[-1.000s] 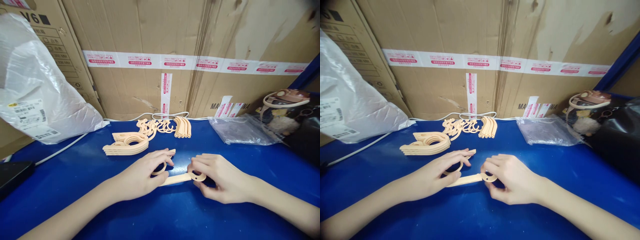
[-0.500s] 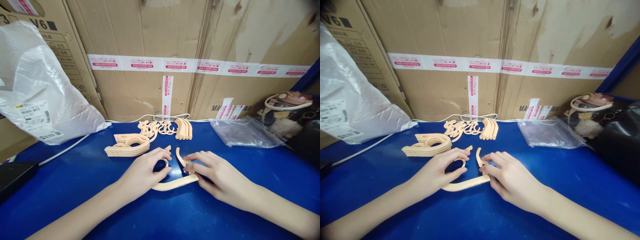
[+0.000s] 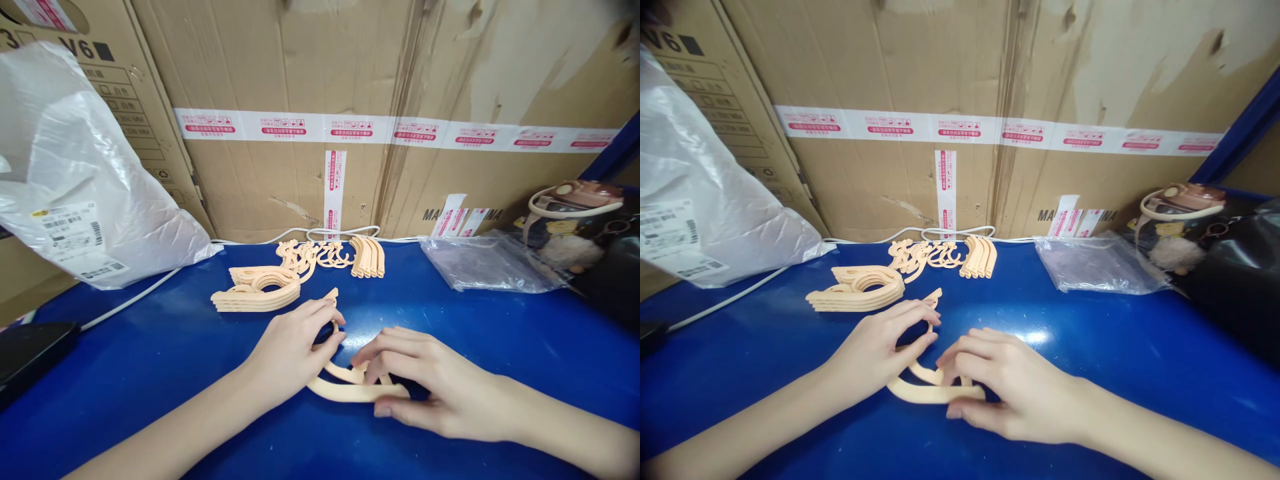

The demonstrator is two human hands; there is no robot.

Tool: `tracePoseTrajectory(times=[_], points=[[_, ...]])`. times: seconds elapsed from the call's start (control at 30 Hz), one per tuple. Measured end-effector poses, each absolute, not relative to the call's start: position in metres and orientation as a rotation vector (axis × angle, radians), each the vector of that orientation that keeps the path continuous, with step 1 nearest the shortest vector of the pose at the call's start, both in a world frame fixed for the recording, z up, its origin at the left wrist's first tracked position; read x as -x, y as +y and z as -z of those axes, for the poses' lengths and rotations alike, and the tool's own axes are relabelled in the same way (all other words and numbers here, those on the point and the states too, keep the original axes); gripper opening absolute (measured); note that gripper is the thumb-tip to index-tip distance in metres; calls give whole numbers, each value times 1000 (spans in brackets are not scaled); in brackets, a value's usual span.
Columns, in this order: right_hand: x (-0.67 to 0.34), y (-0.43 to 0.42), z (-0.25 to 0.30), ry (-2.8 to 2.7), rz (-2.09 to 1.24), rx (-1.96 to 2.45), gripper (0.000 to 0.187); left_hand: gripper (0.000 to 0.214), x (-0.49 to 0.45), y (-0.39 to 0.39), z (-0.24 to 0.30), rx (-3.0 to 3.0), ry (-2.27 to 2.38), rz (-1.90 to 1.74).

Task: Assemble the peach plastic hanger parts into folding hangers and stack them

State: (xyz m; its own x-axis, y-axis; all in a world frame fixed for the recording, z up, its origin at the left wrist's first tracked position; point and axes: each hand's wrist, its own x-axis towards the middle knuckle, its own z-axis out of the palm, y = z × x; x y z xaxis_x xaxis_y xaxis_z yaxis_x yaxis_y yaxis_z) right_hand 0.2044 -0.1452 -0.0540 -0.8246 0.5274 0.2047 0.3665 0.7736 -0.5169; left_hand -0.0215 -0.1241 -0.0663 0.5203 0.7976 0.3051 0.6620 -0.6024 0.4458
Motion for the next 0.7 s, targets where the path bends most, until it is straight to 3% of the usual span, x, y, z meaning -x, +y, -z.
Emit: tracePoseTrajectory(times=[0.17,0.33,0.47,0.57,0.7], points=[[-203,-145,55,-2661,-719,642,21,13,21,-124,67,-2556,1222,-681],[-205,-140,52,-2680,-530,711,30,16,24,-123,66,-2626,1140,-633],[-214,-128,54,-2707,-337,807,41,36,28,-121,64,-2729,977,-524],[-218,-121,60,-2665,-195,877,36,50,30,-120,63,-2734,934,-483],[-219,-123,63,-2479,-83,1107,21,53,31,-119,63,-2707,927,-545]])
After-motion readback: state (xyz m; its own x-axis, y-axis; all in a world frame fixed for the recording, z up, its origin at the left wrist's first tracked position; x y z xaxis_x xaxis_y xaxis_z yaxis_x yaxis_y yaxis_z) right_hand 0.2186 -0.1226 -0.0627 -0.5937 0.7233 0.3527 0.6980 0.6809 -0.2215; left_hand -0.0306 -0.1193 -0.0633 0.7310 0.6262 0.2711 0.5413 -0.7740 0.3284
